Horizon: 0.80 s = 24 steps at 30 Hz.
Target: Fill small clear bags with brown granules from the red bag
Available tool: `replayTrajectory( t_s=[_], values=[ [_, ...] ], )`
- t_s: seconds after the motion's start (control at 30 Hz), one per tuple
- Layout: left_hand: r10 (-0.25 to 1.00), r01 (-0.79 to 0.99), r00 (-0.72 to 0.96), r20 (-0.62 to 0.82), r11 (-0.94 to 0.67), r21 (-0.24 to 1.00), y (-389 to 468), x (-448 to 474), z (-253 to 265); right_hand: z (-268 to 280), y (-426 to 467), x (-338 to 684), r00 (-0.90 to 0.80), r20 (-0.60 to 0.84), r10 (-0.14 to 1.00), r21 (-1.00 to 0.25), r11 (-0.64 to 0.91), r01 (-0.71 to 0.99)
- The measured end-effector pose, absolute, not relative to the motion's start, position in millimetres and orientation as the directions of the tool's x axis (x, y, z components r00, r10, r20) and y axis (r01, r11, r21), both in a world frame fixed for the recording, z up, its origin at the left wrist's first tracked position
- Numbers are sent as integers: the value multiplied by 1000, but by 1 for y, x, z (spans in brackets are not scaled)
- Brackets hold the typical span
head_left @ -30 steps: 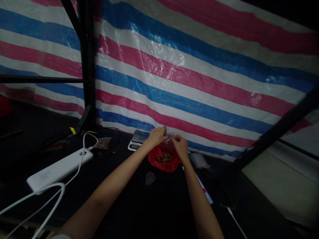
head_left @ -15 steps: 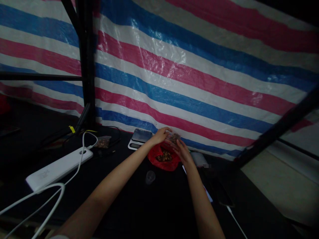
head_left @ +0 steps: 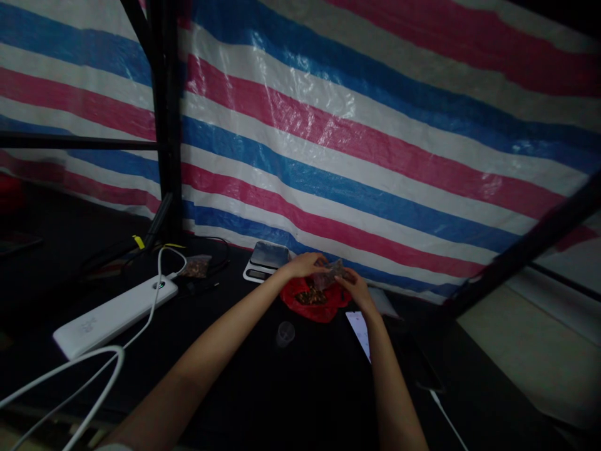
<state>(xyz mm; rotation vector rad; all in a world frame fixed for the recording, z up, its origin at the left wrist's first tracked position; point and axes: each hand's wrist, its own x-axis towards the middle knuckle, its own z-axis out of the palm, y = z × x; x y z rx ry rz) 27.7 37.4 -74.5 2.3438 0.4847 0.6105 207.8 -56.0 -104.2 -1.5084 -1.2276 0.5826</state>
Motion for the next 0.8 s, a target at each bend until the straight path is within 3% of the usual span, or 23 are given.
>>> replayTrajectory(
  t_s=[0.13,0.3,0.47,0.67,0.8],
  values=[
    [510,281,805,304,-779,561,35,28,-79,-105,-56,207,299,281,912,-894,135,428],
    [536,327,779,324,-789,520,36,25,-77,-107,-54,202,323,343,882,-874,174,453],
    [534,314,752,387,-806,502,32,23,-68,-107,-54,200,302,399,866,-853,230,468],
    [388,145,831,399,-843,517,36,20,-69,-102,-58,201,352,431,831,-810,184,556],
    [405,145,802,439,-845,515,39,17,-68,-99,-60,197,327,472,819,-795,236,558]
  ],
)
